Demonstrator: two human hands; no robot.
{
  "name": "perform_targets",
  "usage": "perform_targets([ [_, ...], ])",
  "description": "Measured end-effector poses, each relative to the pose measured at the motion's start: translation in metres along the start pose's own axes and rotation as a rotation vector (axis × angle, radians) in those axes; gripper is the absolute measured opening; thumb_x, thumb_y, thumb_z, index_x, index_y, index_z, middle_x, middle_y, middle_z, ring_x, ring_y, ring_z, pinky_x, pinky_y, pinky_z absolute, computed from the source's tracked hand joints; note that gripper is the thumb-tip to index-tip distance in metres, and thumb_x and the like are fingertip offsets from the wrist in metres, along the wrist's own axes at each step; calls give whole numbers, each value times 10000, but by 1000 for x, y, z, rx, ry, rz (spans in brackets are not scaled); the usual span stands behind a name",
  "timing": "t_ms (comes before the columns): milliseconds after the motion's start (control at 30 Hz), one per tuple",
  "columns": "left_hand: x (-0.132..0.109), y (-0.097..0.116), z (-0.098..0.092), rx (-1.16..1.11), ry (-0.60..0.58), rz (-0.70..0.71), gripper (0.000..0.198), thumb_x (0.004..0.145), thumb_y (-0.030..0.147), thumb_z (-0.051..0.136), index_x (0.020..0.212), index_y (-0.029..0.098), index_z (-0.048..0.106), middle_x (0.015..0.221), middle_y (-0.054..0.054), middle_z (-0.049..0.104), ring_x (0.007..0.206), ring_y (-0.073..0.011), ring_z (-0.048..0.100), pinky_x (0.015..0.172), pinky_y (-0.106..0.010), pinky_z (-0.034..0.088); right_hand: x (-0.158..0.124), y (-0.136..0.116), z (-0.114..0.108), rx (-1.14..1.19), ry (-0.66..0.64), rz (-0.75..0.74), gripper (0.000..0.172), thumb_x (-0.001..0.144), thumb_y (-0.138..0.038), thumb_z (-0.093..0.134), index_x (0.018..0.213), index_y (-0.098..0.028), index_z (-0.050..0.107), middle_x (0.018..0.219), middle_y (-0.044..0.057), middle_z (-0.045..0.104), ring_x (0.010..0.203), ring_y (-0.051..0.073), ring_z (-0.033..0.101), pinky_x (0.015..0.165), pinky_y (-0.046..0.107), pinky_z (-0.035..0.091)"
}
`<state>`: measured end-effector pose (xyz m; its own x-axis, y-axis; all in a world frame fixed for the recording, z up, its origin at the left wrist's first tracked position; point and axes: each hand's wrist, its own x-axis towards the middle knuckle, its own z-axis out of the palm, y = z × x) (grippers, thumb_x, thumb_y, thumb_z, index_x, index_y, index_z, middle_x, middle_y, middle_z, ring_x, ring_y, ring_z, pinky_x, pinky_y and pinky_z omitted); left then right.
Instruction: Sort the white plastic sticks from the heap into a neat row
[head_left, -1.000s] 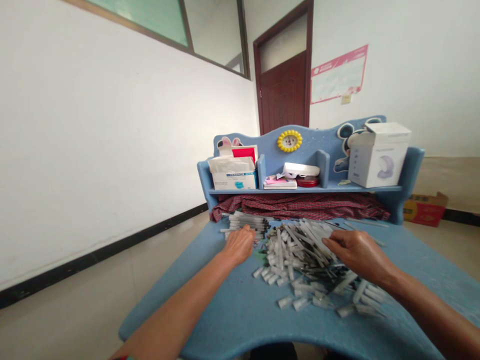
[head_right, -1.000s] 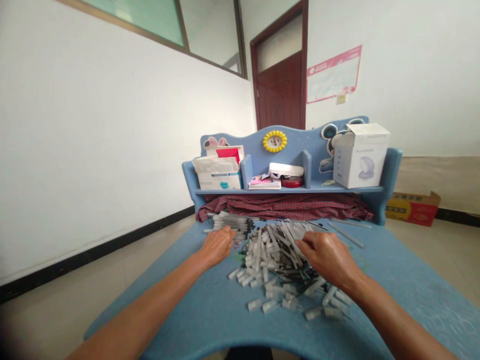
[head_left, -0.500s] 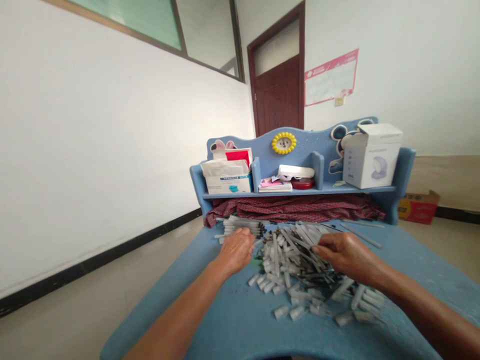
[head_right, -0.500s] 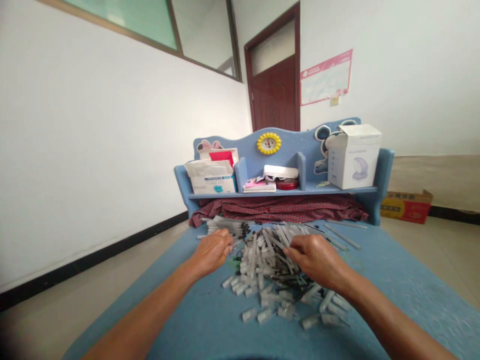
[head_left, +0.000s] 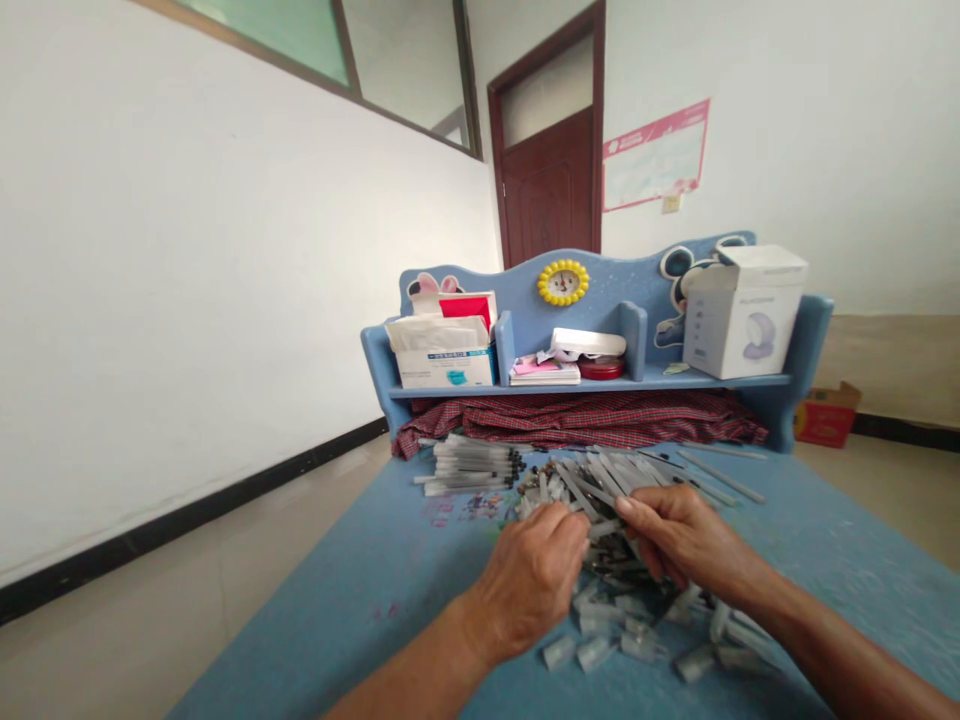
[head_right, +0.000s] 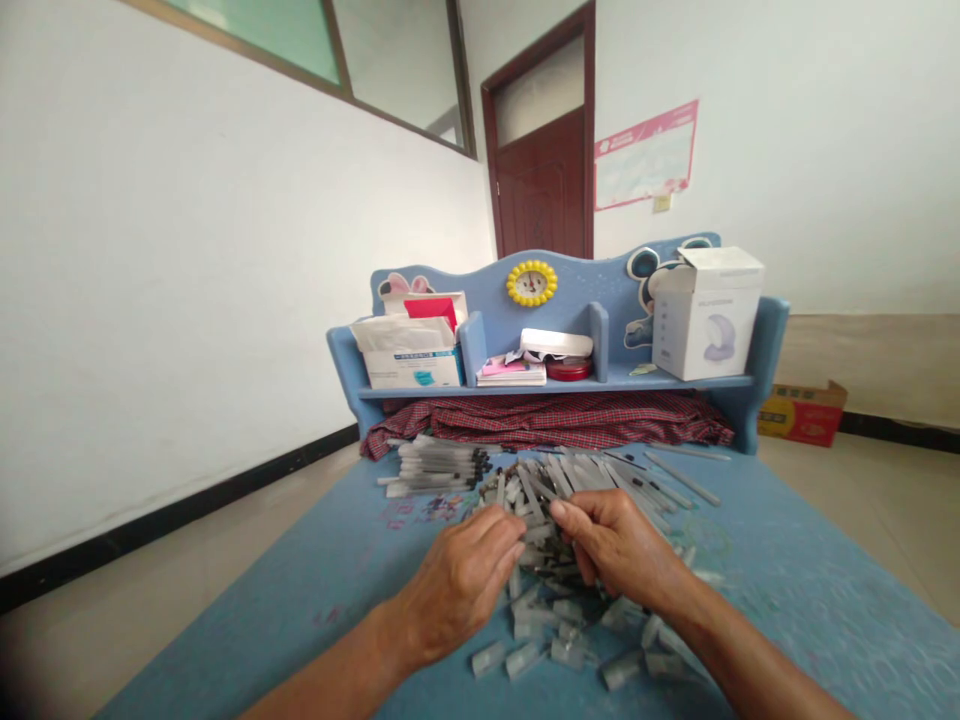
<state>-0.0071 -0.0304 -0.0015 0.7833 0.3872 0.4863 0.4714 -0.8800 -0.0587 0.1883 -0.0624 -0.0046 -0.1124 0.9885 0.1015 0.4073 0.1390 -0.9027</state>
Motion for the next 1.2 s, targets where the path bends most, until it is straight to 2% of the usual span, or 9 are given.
perform_targets([
  [167,-4,3,2,3,129,17,182,911,161,368,925,142,549,745,-46,567,677,-171,538,583,-267,462,-7,-4,-1,-55,19,-63,447,832,-508,477,527,-183,445,410,-23,475,347,56,351,351,173,250],
  [267,-5,4,3,-2,171,28,180,916,168,374,922,142,552,706,-35,568,633,-158,531,556,-255,446,-11,-2,-1,-8,-7,-59,380,829,-483,503,606,-175,497,466,-15,531,354,60,387,355,172,282],
  [367,-7,4,6,-35,167,55,185,921,162,366,906,139,550,689,-31,572,614,-147,531,543,-242,434,-14,3,-2,-24,-33,-60,308,850,-428,496,684,-171,531,511,-11,561,372,67,434,368,172,321],
  [533,-10,5,6,-45,121,66,177,917,167,381,907,136,555,669,-24,564,582,-139,517,512,-239,408,-19,3,-6,-161,-53,-148,227,867,-322,494,723,-164,570,561,-10,562,461,77,497,438,170,372],
  [600,-11,4,5,-39,126,67,178,916,163,382,918,136,558,656,-21,556,570,-141,511,499,-241,399,-19,3,-7,-207,-51,-180,236,866,-333,503,714,-164,570,564,-15,550,474,77,491,442,172,360],
  [733,-12,0,3,-43,153,63,179,912,145,392,986,123,553,678,-28,563,596,-145,527,535,-240,427,-17,4,-8,-258,-36,-220,373,899,-383,452,604,-164,518,501,-25,505,447,69,448,439,175,331],
  [933,-10,-3,4,-41,167,70,178,911,143,399,973,124,565,662,-24,552,584,-144,520,523,-239,425,-16,3,-6,-169,-33,-201,416,914,-416,408,598,-165,509,509,-17,522,433,65,457,431,168,340],
  [1067,-9,-3,6,-38,158,66,184,912,145,392,930,129,575,654,-25,549,586,-144,522,533,-239,433,-15,1,-3,-157,-4,-134,441,908,-426,399,564,-166,490,484,-19,505,386,56,426,393,168,316],
  [1200,-7,-3,7,-30,166,75,199,912,138,380,914,129,578,633,-20,539,570,-140,515,525,-236,432,-13,2,-2,46,-59,-23,254,856,-386,487,718,-174,510,530,-30,546,365,58,433,362,163,321],
])
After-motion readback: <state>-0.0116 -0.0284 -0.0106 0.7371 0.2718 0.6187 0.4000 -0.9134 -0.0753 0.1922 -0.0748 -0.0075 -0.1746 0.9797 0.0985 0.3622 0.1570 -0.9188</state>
